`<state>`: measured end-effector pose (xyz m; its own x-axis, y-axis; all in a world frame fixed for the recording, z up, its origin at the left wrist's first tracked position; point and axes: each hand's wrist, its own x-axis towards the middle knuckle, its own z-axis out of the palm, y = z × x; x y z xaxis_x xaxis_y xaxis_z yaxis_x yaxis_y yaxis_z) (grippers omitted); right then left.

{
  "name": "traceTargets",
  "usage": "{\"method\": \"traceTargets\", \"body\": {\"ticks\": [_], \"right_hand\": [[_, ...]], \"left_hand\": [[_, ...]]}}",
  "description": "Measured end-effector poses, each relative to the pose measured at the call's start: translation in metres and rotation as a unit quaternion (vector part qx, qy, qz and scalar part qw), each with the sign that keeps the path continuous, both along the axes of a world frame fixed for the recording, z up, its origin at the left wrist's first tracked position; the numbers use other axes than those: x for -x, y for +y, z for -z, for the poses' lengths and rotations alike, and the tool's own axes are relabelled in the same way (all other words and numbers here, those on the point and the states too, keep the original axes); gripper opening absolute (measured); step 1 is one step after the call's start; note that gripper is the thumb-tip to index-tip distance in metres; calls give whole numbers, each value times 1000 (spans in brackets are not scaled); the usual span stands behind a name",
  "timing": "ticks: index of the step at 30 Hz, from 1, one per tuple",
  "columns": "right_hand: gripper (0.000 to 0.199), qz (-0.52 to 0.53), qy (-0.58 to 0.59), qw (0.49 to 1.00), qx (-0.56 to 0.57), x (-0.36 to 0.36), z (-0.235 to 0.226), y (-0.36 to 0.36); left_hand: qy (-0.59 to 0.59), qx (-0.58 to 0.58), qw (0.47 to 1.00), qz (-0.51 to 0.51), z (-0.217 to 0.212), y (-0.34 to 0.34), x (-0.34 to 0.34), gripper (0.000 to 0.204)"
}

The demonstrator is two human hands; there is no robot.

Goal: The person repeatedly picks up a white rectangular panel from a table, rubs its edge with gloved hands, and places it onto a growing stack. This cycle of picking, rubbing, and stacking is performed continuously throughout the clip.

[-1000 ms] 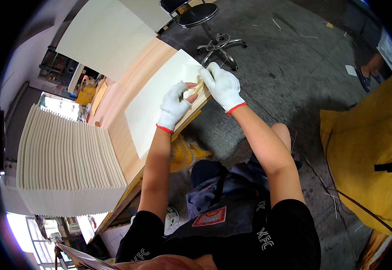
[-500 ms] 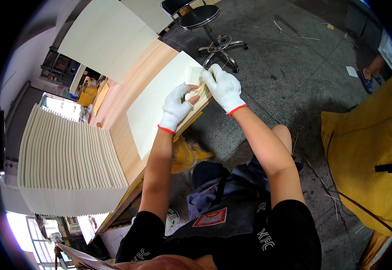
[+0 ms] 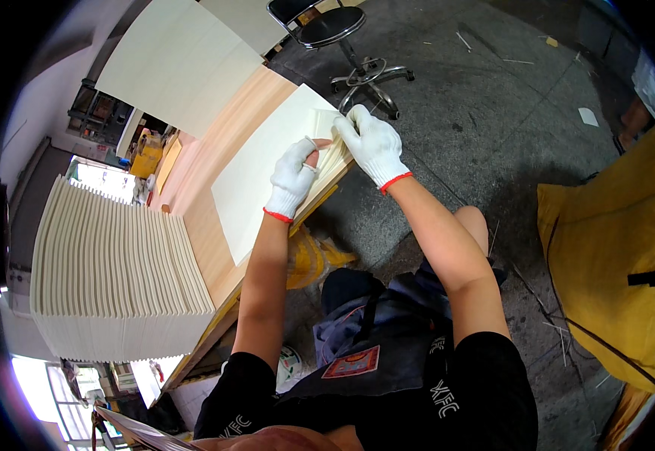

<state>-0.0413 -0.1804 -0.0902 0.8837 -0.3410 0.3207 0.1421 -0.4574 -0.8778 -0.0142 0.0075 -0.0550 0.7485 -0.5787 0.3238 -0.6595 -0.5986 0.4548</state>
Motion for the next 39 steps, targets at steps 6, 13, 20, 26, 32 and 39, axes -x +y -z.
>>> {"method": "traceTargets", "body": {"ticks": [6,13,20,26,32,39], "right_hand": [[44,1,1,1000,-6,0,0,1],[46,-2,5,1000,-18,1,2,-1],[56,7,61,998,34,16,-19,-11],[39,-70,-3,932,356,10,-5,-39],[38,-76,-87,944,310,-3,-12,-20],[56,-2,94,969,230,-2,-19,-49]], "left_hand": [[-18,-40,999,-29,1,-5,4,32],[9,-39,998,-39,-1,-6,5,33],[48,37,994,-89,-3,-3,9,32],[56,42,997,-28,-4,0,6,32],[26,61,998,-15,1,-2,3,32],[52,50,997,-34,-7,-5,0,29]]}}
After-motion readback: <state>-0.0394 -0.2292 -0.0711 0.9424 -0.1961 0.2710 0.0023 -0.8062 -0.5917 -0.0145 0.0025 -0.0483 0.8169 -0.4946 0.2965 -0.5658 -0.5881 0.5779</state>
